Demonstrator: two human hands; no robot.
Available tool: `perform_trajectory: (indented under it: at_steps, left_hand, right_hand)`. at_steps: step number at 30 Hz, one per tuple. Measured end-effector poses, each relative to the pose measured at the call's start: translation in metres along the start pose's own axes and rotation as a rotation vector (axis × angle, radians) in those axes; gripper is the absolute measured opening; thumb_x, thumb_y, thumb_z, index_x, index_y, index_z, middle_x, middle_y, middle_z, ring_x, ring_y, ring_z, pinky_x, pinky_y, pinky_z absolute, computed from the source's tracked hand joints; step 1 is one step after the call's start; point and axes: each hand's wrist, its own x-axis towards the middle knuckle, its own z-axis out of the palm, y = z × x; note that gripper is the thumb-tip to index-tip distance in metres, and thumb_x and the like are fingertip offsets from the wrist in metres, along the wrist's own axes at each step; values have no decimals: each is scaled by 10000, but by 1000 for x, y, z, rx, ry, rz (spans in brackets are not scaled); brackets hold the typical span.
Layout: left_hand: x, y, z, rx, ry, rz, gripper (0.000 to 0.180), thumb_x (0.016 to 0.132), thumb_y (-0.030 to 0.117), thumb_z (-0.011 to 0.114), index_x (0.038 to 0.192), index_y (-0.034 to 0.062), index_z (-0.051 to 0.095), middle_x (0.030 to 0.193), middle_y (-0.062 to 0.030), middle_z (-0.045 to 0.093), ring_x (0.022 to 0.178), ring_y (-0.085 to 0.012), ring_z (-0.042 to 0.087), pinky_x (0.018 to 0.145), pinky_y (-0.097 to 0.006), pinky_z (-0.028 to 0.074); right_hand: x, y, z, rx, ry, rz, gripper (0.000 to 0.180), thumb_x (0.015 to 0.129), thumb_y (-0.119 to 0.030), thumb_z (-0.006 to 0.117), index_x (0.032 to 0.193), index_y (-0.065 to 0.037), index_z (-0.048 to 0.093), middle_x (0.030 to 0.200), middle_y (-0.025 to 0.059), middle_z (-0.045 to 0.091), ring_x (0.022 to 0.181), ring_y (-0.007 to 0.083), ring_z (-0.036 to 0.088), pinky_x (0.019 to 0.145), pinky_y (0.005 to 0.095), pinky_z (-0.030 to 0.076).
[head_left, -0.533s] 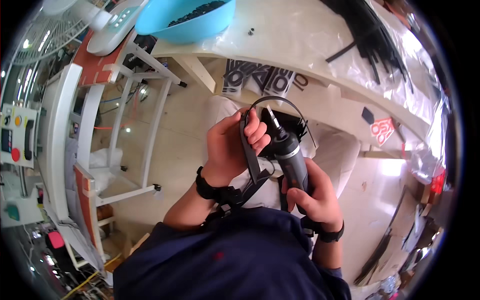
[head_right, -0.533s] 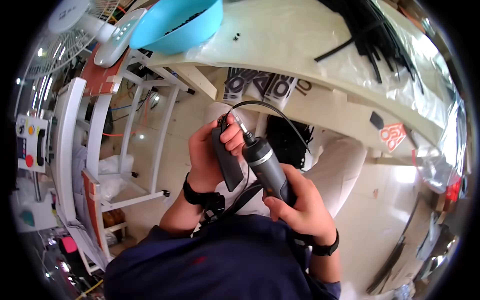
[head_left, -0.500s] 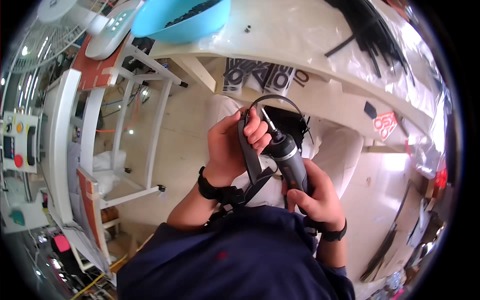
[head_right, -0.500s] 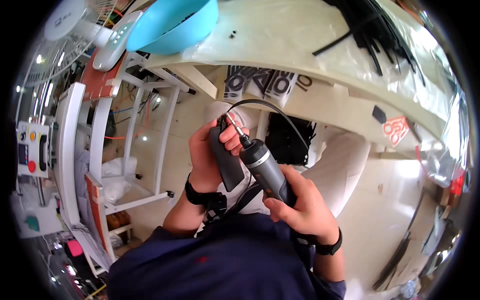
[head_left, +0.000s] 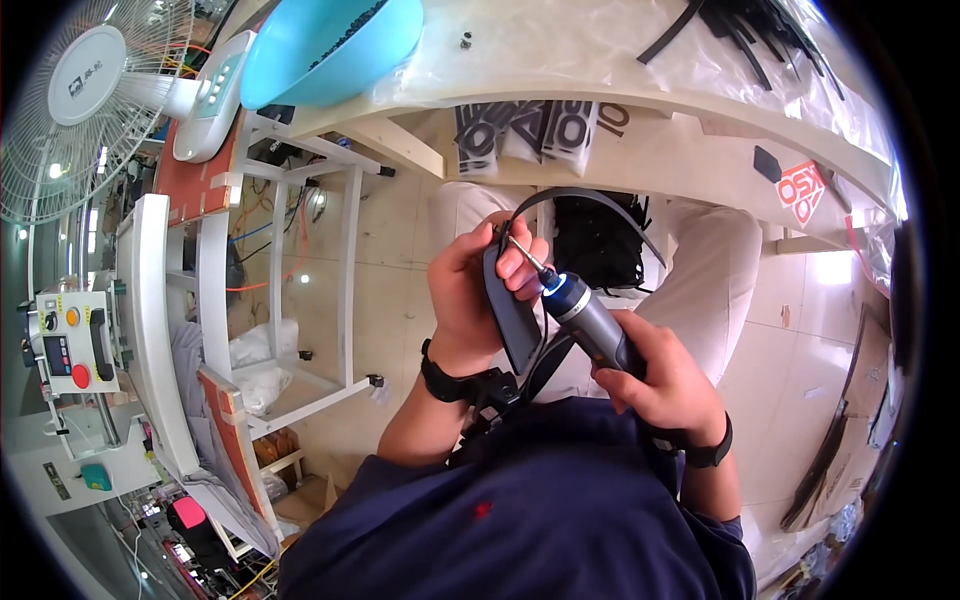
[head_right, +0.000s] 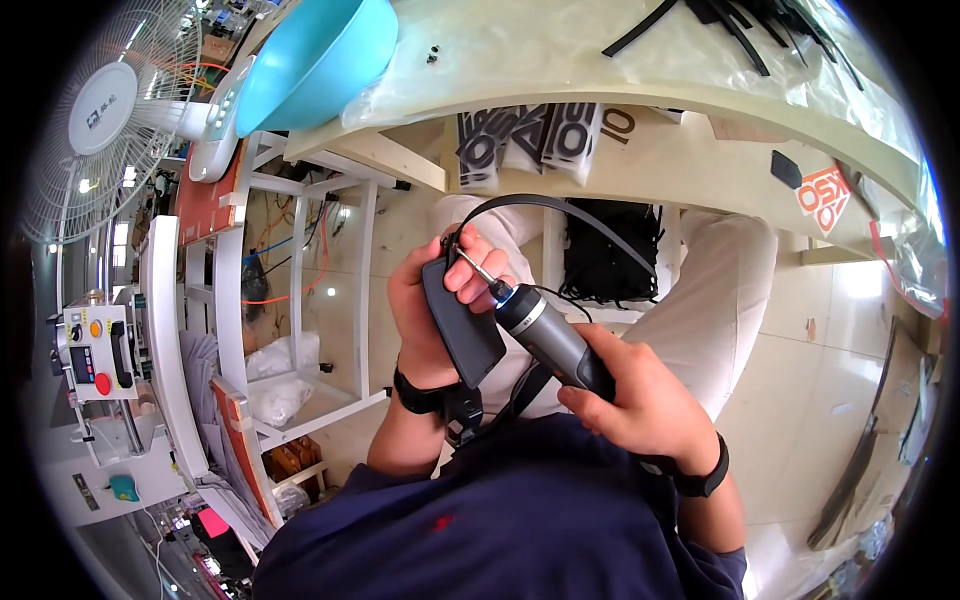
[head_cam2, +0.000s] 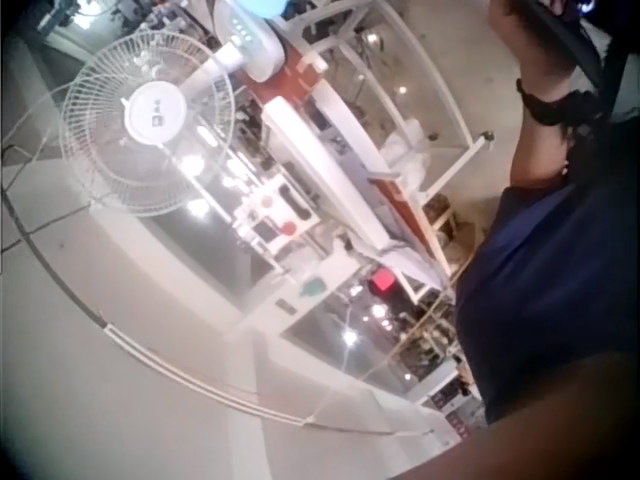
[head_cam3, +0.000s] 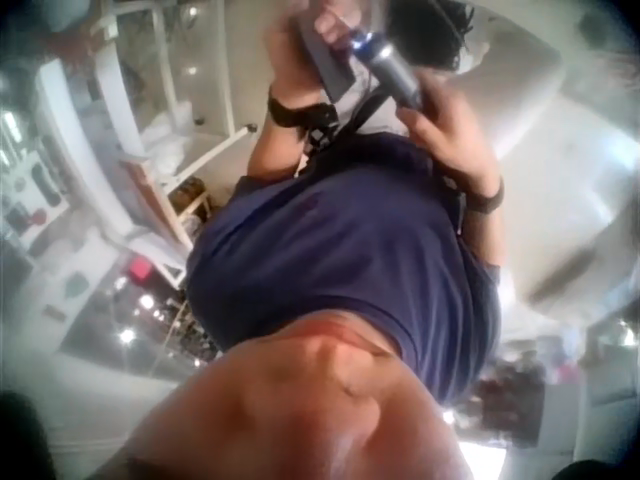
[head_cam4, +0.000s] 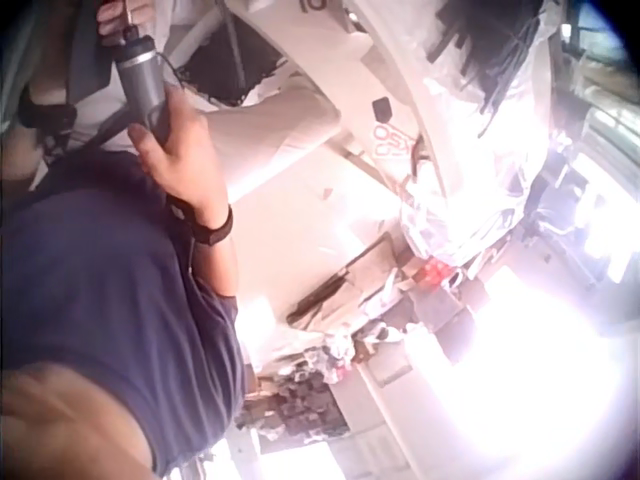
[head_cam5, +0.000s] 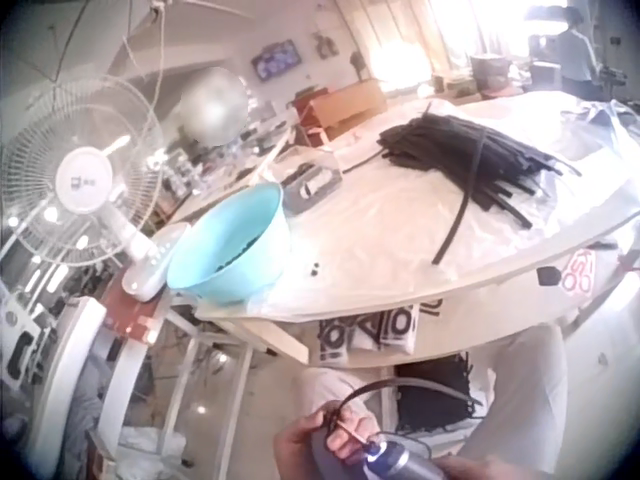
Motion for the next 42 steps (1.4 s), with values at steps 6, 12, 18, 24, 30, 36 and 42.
perform_trajectory:
  at_steps: [6,12,18,24,30,36,42]
  left_hand:
    - [-4,4,1,53,69,-16,288,979,278,500,984,20,627,671,8,518,671,-114,466,584,-260,344]
    - [-6,14,-2,158,275,-69,271,936,239,521,916,-10,627,600,-18,497,552,-131,437,564,-282,341]
    - [-4,8,2,331,437,42,271,930,220,539,917,-41,611,584,-6,479,557,-128,409,536,-270,329]
    - [-2,-5,2,644,617,343,254,931,164,537,933,-70,635,605,-32,515,519,-137,434,523,-294,347]
    - [0,-8,-7,793,680,487,243,916,119,553,928,-99,659,656,-101,601,523,-163,506,526,-305,397]
    - [-3,-5,-16,883,659,517,250,908,103,562,954,-117,671,667,-118,621,527,-174,538,540,-295,425]
    - [-4,-2,-15,944,651,545,252,908,103,562,927,-117,684,642,-99,602,523,-168,534,536,-288,419]
  right_hand:
    - [0,-1,0,-82,37,4,484,865,-112,673,1302,26,517,763,133,664,580,234,652,595,344,519]
    - [-1,-13,-1,-419,124,-68,495,828,-121,688,1282,-14,522,849,209,671,696,421,642,654,439,514]
    - [-1,-9,7,-739,282,-162,504,812,-142,699,1268,-36,513,951,187,681,703,388,661,627,450,532]
    - [6,-3,26,-862,383,-211,524,804,-144,707,1272,-21,507,941,156,665,676,338,669,592,414,540]
    - [9,2,33,-998,434,-209,587,789,-136,714,1310,-1,480,874,111,605,652,266,648,550,377,522]
    - [11,5,36,-1050,456,-211,607,777,-137,711,1319,6,477,867,85,581,662,227,633,539,359,513]
    - [12,5,36,-1039,455,-232,626,777,-135,712,1335,11,468,872,85,575,676,219,629,541,350,510]
